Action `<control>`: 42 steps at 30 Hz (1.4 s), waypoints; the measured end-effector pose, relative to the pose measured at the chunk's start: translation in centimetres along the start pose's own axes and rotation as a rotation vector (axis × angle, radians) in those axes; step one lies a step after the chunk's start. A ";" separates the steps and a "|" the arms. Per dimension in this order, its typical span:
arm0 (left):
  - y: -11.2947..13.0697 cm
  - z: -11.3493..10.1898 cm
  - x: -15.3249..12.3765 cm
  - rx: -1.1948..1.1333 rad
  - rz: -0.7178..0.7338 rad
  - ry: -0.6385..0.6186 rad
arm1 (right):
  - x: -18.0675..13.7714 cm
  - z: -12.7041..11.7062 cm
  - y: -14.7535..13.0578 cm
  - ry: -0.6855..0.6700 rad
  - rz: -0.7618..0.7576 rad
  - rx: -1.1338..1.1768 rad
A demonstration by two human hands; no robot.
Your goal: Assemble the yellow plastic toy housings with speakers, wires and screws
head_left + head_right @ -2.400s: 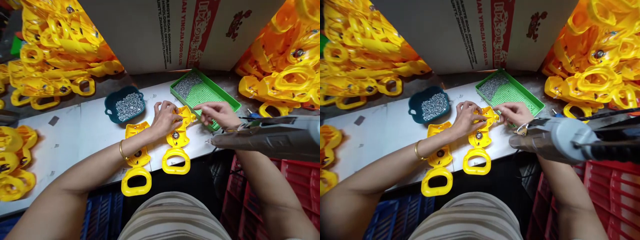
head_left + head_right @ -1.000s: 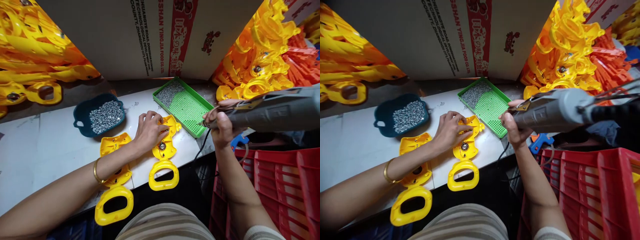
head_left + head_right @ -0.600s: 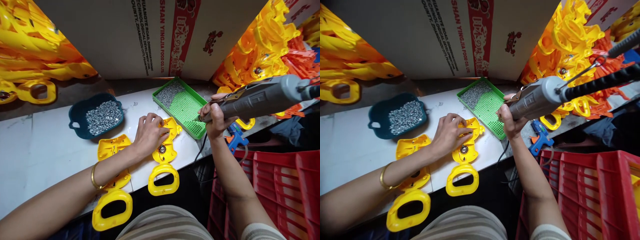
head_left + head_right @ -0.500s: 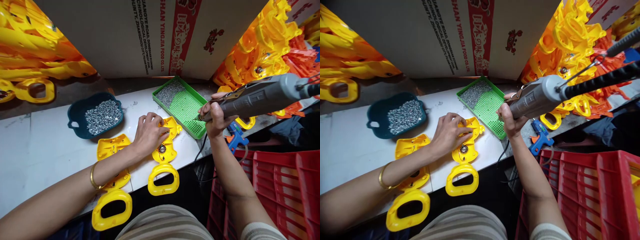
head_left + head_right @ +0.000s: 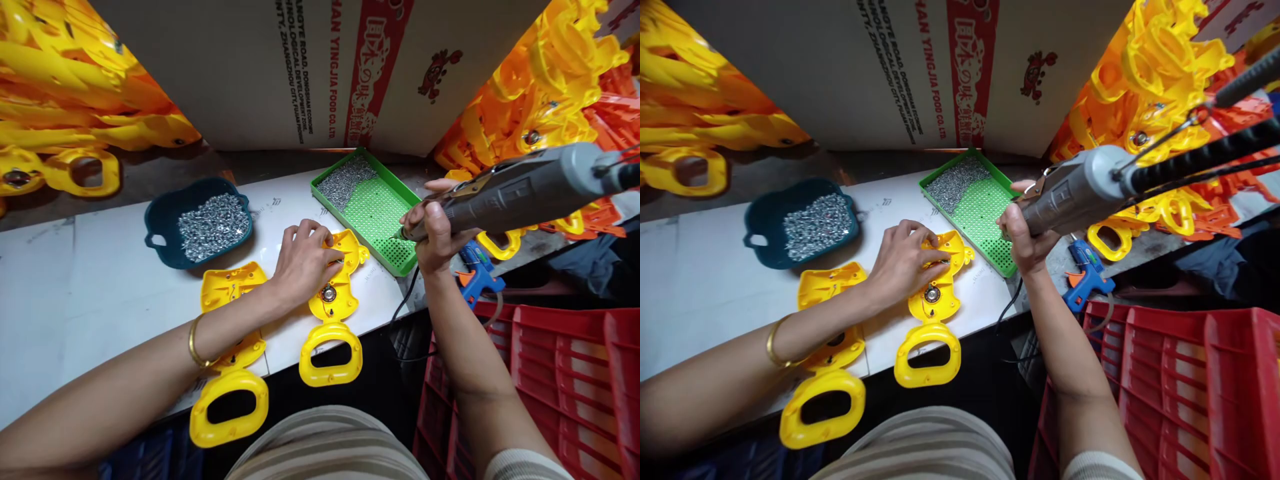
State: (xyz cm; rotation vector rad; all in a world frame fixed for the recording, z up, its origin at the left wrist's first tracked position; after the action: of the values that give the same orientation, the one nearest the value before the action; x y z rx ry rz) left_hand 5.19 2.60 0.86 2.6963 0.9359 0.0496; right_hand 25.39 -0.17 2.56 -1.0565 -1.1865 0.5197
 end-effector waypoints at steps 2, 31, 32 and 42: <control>0.0 0.0 0.0 -0.018 -0.009 -0.011 | -0.1 0.1 -0.9 -0.002 -0.017 0.023; 0.2 -0.4 0.5 -0.071 -0.040 -0.084 | -2.5 5.5 -3.0 -0.355 0.105 0.060; 0.1 -0.3 0.5 -0.067 -0.037 -0.080 | -2.5 5.6 -3.0 -0.352 0.090 0.094; 0.2 -0.5 0.5 -0.059 -0.046 -0.099 | -1.8 6.1 -3.0 -0.338 -0.105 0.337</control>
State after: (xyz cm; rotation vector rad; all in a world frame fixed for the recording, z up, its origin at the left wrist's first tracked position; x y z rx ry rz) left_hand 5.65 2.86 1.37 2.5961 0.9514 -0.0643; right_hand 18.56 -0.60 4.35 -0.6287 -1.3823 0.8063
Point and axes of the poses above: each hand's wrist, its own x-axis towards the middle knuckle, its own z-axis out of the palm, y = z × x, the point moved 2 cm from there along x, towards the middle knuckle, and after that the axes turned 13 degrees about -y, right-handed, at the moved point
